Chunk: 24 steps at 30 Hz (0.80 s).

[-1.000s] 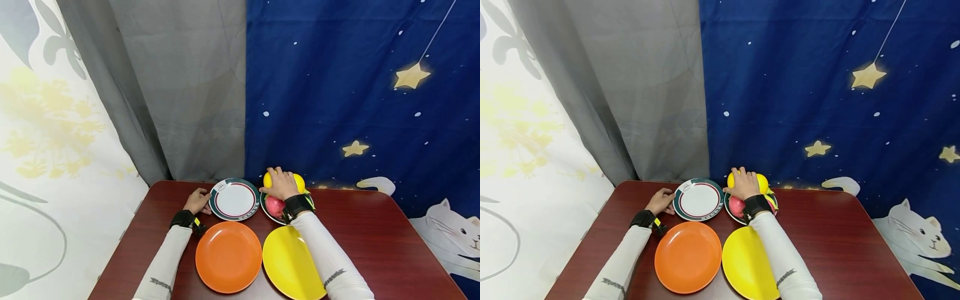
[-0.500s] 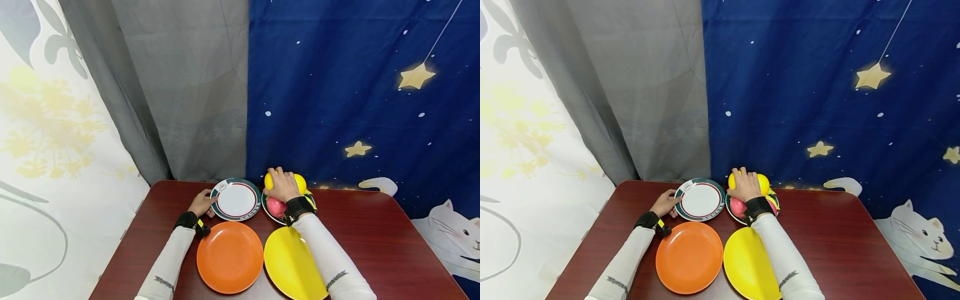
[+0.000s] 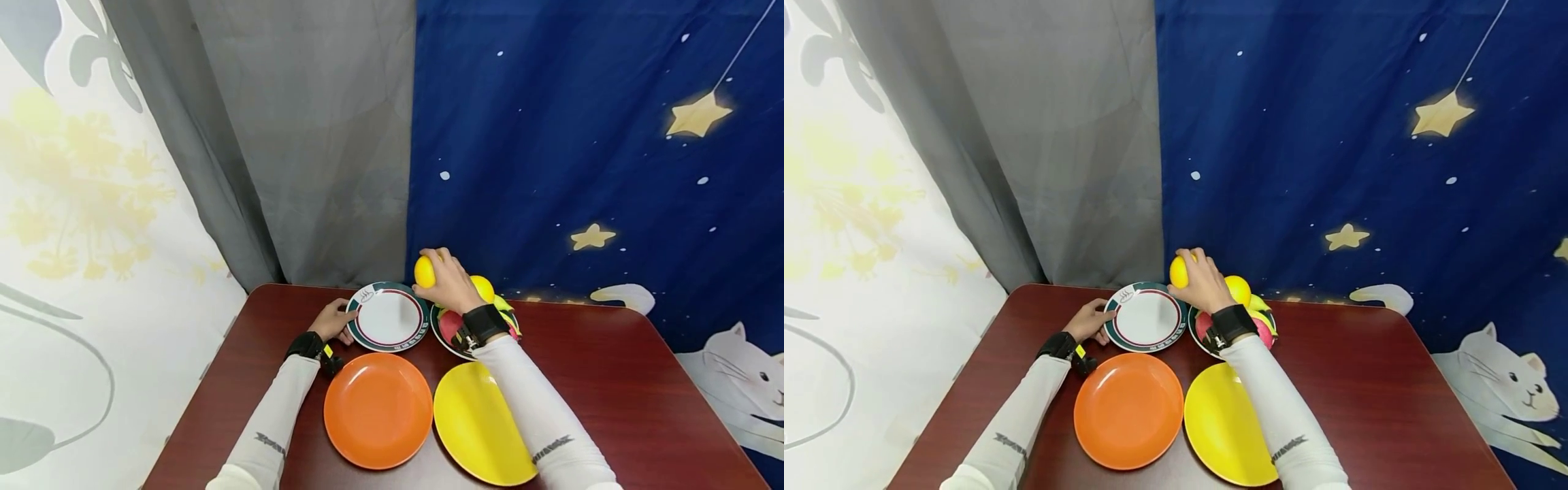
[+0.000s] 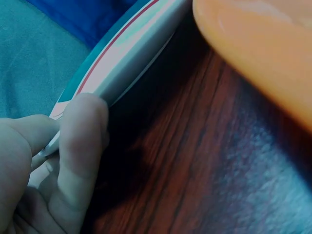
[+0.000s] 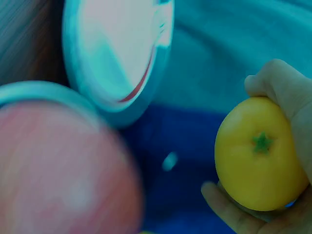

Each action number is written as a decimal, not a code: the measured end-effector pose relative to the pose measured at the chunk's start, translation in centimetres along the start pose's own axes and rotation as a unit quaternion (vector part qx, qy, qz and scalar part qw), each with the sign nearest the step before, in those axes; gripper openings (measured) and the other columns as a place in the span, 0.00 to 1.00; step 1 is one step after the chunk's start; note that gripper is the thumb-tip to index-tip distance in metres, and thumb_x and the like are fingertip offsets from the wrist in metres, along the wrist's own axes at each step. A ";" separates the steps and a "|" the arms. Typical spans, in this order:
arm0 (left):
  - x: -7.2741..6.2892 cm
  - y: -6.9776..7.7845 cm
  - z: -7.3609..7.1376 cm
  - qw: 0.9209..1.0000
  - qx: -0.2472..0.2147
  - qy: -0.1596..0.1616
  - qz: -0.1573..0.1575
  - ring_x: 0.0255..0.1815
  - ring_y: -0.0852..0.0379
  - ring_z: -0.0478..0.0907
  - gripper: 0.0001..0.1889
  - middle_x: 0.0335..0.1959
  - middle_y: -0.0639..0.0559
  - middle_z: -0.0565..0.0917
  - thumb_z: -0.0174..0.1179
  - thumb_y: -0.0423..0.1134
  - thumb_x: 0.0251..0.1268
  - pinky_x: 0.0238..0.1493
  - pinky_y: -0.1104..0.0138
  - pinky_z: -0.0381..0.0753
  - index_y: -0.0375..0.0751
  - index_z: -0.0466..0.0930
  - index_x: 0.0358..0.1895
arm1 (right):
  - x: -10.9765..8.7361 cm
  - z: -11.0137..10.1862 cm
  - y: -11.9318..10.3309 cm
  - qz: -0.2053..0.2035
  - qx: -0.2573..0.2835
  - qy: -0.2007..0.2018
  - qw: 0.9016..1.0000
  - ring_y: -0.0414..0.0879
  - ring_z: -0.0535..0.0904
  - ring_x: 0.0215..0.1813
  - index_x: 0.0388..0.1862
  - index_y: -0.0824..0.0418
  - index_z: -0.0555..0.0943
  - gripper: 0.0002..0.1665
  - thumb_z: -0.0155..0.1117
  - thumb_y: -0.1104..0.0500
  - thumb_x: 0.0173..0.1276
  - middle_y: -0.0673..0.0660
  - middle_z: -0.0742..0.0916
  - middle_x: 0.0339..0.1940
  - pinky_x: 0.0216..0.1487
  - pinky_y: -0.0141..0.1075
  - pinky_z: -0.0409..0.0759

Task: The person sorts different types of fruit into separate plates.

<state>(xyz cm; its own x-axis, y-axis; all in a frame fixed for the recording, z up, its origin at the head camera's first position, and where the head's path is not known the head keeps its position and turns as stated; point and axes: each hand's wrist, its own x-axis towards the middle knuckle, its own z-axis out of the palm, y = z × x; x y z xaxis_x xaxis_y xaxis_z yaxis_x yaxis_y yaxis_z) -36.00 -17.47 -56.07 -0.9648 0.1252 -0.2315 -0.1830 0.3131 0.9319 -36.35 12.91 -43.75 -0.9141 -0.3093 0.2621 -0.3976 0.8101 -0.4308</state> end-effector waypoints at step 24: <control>-0.6 -0.5 -0.3 0.999 0.022 0.004 0.035 0.15 0.54 0.83 0.26 0.29 0.41 0.88 0.60 0.38 0.87 0.23 0.63 0.88 0.26 0.69 0.77 | 1.6 12.0 -4.9 -0.031 0.020 -0.078 0.996 0.63 0.79 0.61 0.80 0.58 0.72 0.45 0.81 0.49 0.69 0.67 0.77 0.70 0.63 0.54 0.84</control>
<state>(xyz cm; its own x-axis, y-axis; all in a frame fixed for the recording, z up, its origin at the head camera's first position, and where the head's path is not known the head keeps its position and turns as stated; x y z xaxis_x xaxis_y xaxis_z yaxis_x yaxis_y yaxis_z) -35.41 -18.01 -56.31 -0.9767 0.1402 -0.1625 -0.1058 0.3445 0.9328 -36.79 2.46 -51.62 -0.8875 -0.4347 0.1531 -0.4540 0.7676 -0.4524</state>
